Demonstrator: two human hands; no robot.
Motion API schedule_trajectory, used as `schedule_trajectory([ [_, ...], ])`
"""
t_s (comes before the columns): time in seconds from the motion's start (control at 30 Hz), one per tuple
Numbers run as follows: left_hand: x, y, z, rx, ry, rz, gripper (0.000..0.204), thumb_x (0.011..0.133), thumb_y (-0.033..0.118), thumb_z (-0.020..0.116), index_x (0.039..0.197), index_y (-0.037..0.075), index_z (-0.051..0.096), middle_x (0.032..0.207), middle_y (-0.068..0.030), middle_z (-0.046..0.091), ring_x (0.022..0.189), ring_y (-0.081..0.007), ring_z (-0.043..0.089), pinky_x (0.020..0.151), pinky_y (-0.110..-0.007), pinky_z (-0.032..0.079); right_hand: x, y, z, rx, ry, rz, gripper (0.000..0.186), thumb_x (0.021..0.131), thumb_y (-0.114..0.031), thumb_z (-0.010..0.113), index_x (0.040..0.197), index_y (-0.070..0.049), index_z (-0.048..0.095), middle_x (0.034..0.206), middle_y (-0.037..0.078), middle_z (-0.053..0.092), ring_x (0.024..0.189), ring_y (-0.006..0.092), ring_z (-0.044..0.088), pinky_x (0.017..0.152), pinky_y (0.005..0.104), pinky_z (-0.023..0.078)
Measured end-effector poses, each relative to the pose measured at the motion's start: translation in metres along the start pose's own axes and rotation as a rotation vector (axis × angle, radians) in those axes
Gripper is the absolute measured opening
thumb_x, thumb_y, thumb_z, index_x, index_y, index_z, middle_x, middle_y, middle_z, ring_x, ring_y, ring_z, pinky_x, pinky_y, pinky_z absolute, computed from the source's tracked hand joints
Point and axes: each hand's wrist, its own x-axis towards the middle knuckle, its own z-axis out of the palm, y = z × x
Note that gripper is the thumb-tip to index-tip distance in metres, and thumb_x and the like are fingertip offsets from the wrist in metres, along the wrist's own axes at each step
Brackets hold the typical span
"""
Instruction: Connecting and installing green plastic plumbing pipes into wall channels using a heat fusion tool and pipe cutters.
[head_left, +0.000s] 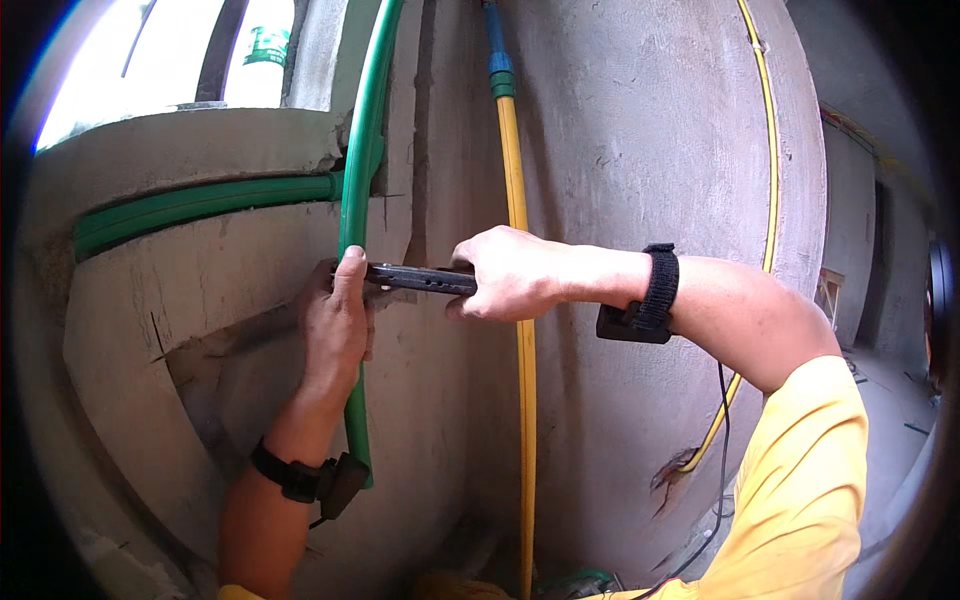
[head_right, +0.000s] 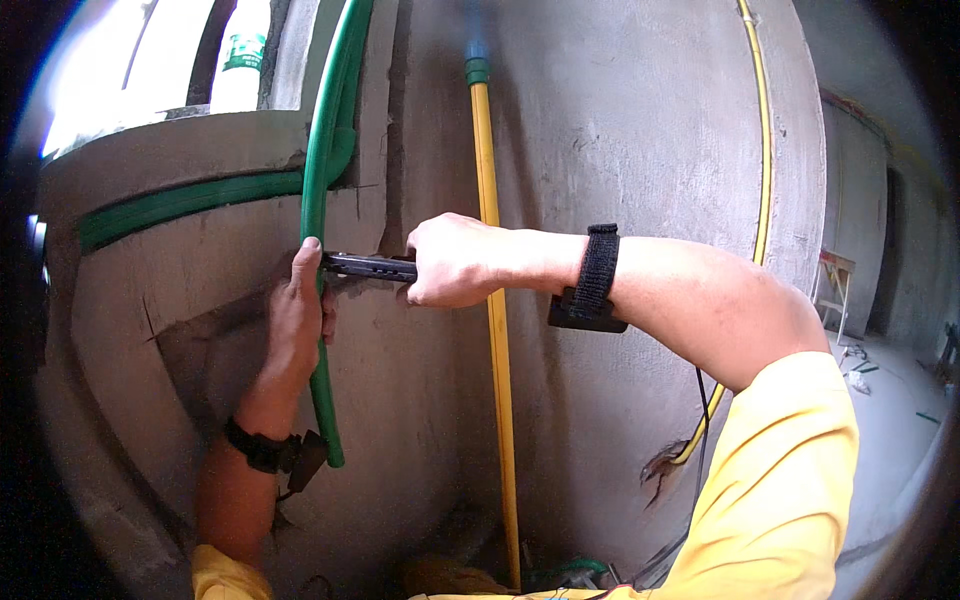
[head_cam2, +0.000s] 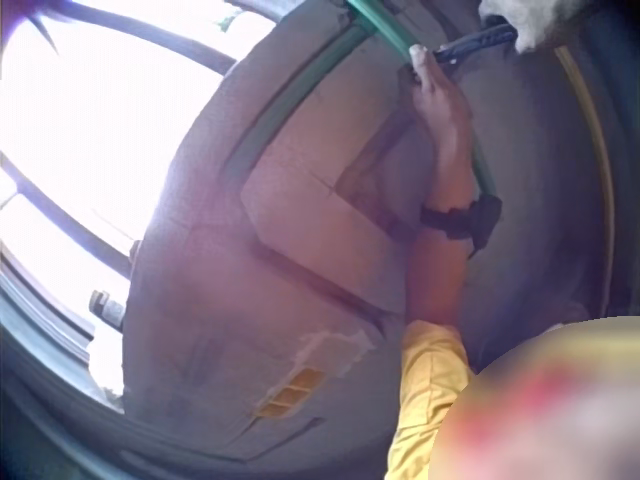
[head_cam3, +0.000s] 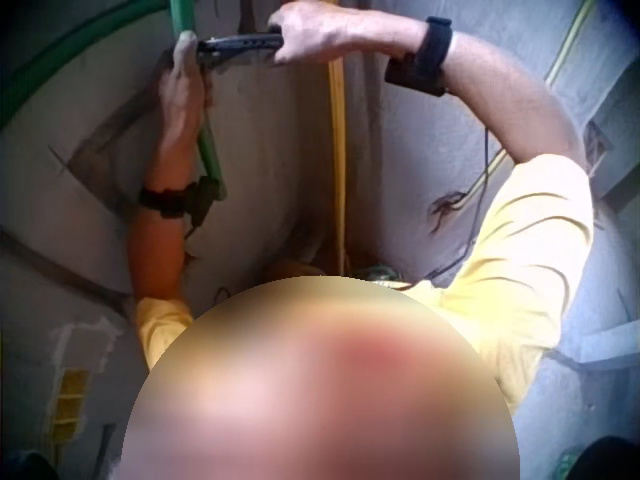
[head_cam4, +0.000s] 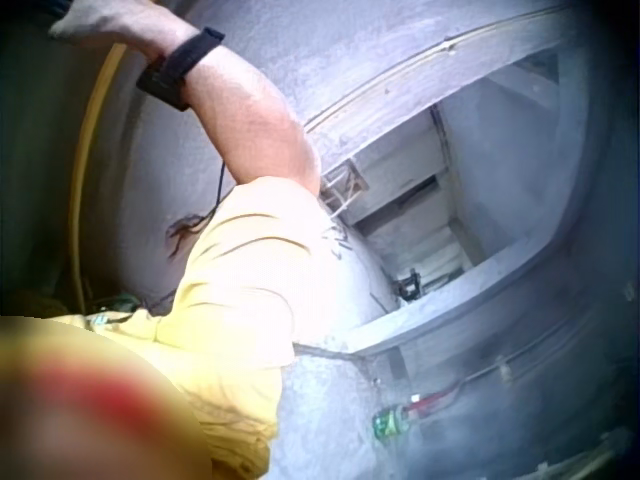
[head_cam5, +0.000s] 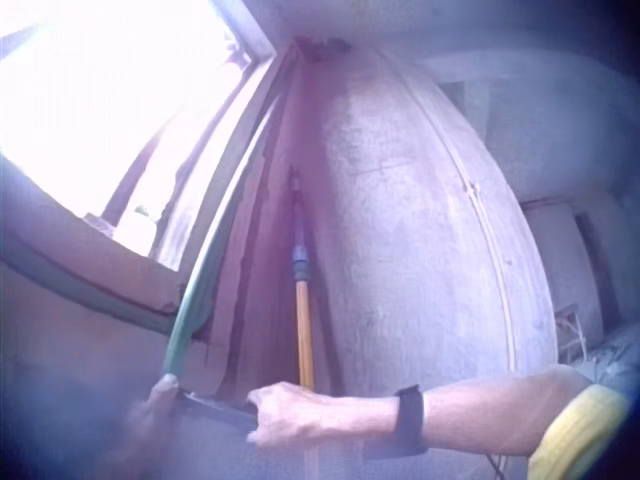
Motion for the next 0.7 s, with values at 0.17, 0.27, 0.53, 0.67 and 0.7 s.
schedule_trajectory([
  [0.17, -0.001, 0.002, 0.013, 0.088, 0.006, 0.030, 0.058, 0.088, 0.067, 0.054, 0.072, 0.011, 0.050, 0.052, 0.0019, 0.043, 0.040, -0.0104, 0.042, 0.037, -0.029, 0.034, -0.001, 0.016, 0.005, -0.078, 0.020, -0.010, 0.047, 0.078, -0.042, 0.074, 0.088, 0.004, 0.068, 0.080, 0.022, 0.067, 0.078, 0.0320, 0.066, 0.073, 0.0411, 0.052],
  [0.27, -0.006, 0.005, 0.018, 0.053, 0.039, 0.036, 0.053, 0.091, 0.059, 0.056, 0.081, 0.008, 0.052, 0.052, 0.0019, 0.042, 0.037, -0.0092, 0.040, 0.034, -0.028, 0.031, -0.004, 0.026, 0.011, -0.044, 0.135, -0.118, 0.046, 0.077, -0.043, 0.075, 0.073, 0.003, 0.068, 0.066, 0.020, 0.064, 0.064, 0.0318, 0.065, 0.063, 0.0402, 0.051],
  [0.53, 0.007, -0.021, 0.014, 0.169, 0.068, 0.390, 0.043, 0.092, 0.049, 0.062, 0.091, 0.006, 0.056, 0.053, 0.0010, 0.045, 0.036, -0.0091, 0.041, 0.033, -0.028, 0.031, -0.011, 0.032, 0.032, 0.081, 0.247, -0.184, 0.046, 0.078, -0.041, 0.075, 0.063, 0.001, 0.065, 0.056, 0.017, 0.059, 0.047, 0.0259, 0.055, 0.051, 0.0369, 0.044],
  [0.67, -0.055, -0.049, 0.005, -0.021, -0.030, -0.272, 0.041, 0.091, 0.042, 0.066, 0.108, 0.006, 0.056, 0.063, -0.0005, 0.051, 0.042, -0.0078, 0.044, 0.034, -0.028, 0.032, -0.037, 0.032, 0.084, 0.769, -0.276, 0.144, 0.054, 0.086, -0.056, 0.066, 0.065, -0.007, 0.059, 0.055, 0.003, 0.053, 0.048, 0.0126, 0.055, 0.049, 0.0269, 0.047],
  [0.7, -0.077, -0.066, -0.008, 0.028, -0.083, -0.333, 0.040, 0.090, 0.039, 0.067, 0.110, 0.006, 0.057, 0.065, -0.0017, 0.053, 0.045, -0.0091, 0.047, 0.038, -0.028, 0.035, -0.055, 0.021, 0.110, 0.905, -0.364, 0.137, 0.056, 0.087, -0.060, 0.063, 0.063, -0.011, 0.053, 0.057, -0.001, 0.052, 0.049, 0.0089, 0.054, 0.047, 0.0232, 0.045],
])
